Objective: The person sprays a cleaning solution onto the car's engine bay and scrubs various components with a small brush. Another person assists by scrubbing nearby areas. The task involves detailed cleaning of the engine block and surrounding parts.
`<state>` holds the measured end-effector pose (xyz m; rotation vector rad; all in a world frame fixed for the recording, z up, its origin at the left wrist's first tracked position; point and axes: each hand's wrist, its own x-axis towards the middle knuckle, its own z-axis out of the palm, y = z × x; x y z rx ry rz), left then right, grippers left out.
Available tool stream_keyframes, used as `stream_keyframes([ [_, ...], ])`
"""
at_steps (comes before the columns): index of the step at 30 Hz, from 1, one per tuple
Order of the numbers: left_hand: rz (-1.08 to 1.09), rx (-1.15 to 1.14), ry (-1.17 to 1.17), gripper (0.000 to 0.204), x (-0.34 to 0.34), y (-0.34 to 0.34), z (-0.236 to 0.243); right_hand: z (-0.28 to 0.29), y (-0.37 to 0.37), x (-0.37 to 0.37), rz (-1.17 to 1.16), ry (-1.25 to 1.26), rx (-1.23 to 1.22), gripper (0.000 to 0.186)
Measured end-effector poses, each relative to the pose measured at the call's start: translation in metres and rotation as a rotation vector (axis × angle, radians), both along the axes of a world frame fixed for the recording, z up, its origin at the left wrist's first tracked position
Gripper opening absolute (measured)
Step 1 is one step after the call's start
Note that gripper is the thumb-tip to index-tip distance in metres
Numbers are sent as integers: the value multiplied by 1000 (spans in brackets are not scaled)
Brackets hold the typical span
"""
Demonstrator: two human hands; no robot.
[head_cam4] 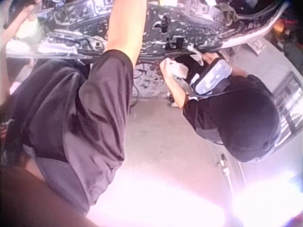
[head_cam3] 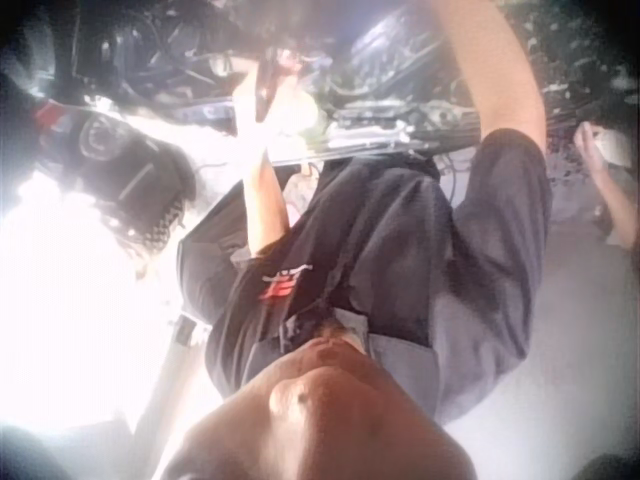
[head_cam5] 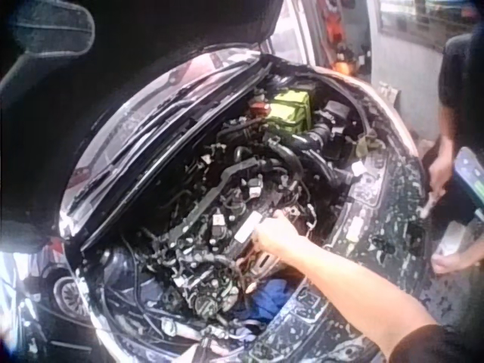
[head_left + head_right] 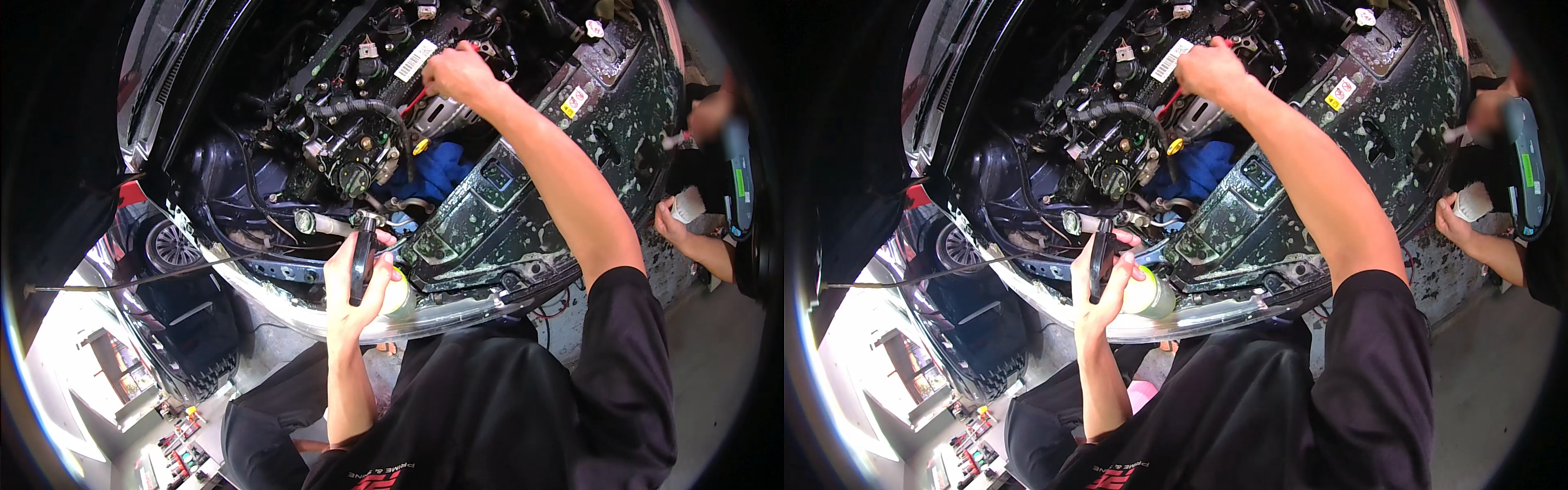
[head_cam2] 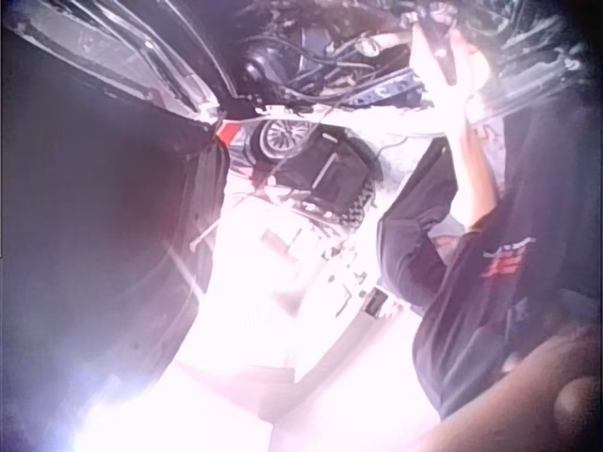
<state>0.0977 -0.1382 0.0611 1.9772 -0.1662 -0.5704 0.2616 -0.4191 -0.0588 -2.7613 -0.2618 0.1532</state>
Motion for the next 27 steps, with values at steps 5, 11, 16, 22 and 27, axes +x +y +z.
stream_keyframes([
  [5, -38, -5, -14, 23, -5, 0, 2, -17, 13, 4, -1, -107, -101, 17],
  [11, 155, -150, -70, 21, -25, 16, 4, -9, -40, -47, -237, -50, 202, 18],
  [16, 200, -183, -122, 21, -33, 22, 1, 13, 80, -170, -617, 614, 1315, 12],
  [22, 268, -145, -157, 22, -52, 23, 21, -32, 210, -155, -1065, 527, 2157, 11],
  [27, 321, -72, -236, 24, -56, 37, 35, -31, 223, -134, -1156, 327, 2051, 7],
])
